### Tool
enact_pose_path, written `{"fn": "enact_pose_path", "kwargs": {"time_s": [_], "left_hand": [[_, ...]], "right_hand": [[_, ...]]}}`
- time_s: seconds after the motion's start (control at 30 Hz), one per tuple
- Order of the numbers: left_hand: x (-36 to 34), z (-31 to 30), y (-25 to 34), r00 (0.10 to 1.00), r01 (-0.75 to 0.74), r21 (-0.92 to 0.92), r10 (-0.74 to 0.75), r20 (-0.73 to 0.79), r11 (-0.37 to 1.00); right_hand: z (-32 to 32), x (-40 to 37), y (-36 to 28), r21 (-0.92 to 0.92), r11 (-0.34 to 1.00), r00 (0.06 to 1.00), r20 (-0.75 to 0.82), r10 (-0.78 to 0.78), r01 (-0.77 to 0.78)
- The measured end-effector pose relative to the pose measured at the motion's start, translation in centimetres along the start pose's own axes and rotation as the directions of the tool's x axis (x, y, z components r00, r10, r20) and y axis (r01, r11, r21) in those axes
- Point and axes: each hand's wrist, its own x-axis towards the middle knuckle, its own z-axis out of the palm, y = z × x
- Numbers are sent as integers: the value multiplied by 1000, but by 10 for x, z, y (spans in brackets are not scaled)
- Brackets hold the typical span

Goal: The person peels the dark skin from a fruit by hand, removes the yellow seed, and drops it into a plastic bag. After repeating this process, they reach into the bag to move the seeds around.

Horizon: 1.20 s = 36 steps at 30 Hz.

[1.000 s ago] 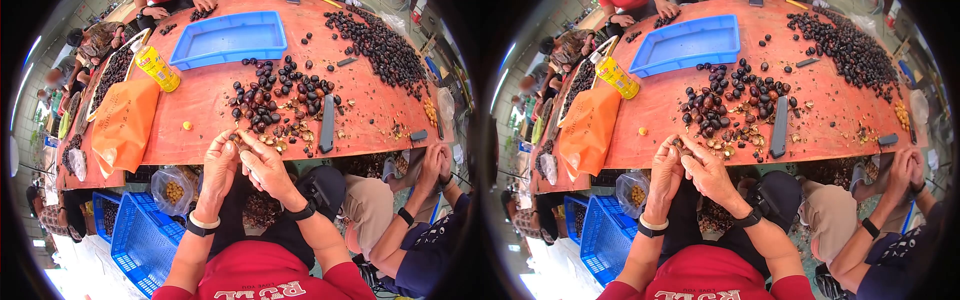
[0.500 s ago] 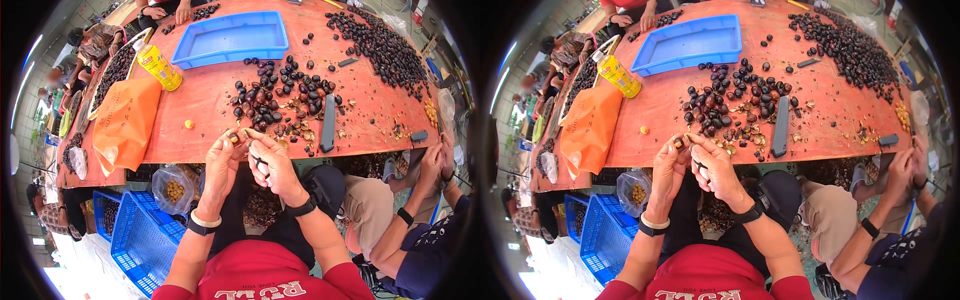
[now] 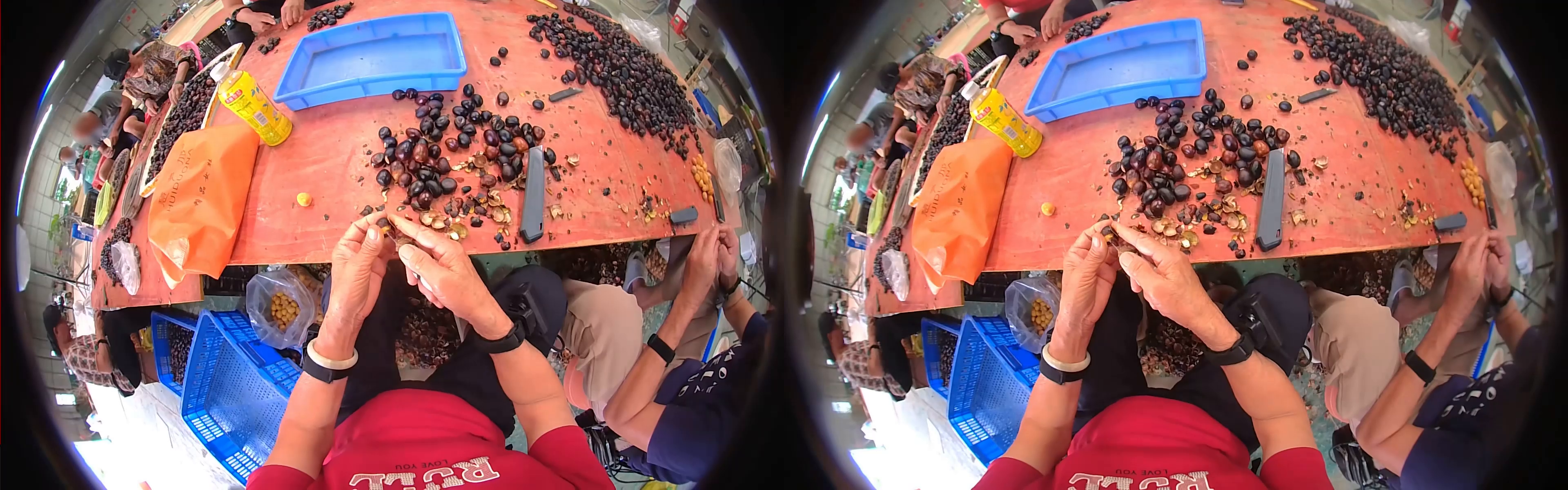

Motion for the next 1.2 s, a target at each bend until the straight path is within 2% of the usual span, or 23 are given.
{"fn": "enact_pose_path", "kwargs": {"time_s": [0.43, 0.5, 0.63, 0.93, 1.03, 1.1, 1.2], "left_hand": [[-1, 3, -5, 997, -62, 93, 66, -43, 994], [-1, 5, -6, 993, -91, 178, 102, -52, 980], [0, 7, -7, 991, -107, 206, 122, -59, 973], [-2, 5, -9, 986, -140, 172, 153, -67, 975], [-2, 6, -9, 986, -135, 136, 146, -76, 981], [0, 7, -9, 984, -135, 83, 143, -104, 987], [2, 6, -10, 977, -162, 89, 172, -129, 983]], "right_hand": [[-1, -2, -4, -41, 999, 998, -54, -29, 27], [0, 0, -5, 4, 1000, 997, -76, 9, -8], [1, 3, -3, 73, 997, 997, -72, 18, -13], [-1, 11, 11, -91, 987, 990, -26, -137, 135], [6, 14, 14, -49, 981, 980, -54, -192, 189], [13, 14, 9, 138, 987, 994, -88, -69, 80], [20, 19, 13, 247, 966, 993, -110, -53, 79]]}}
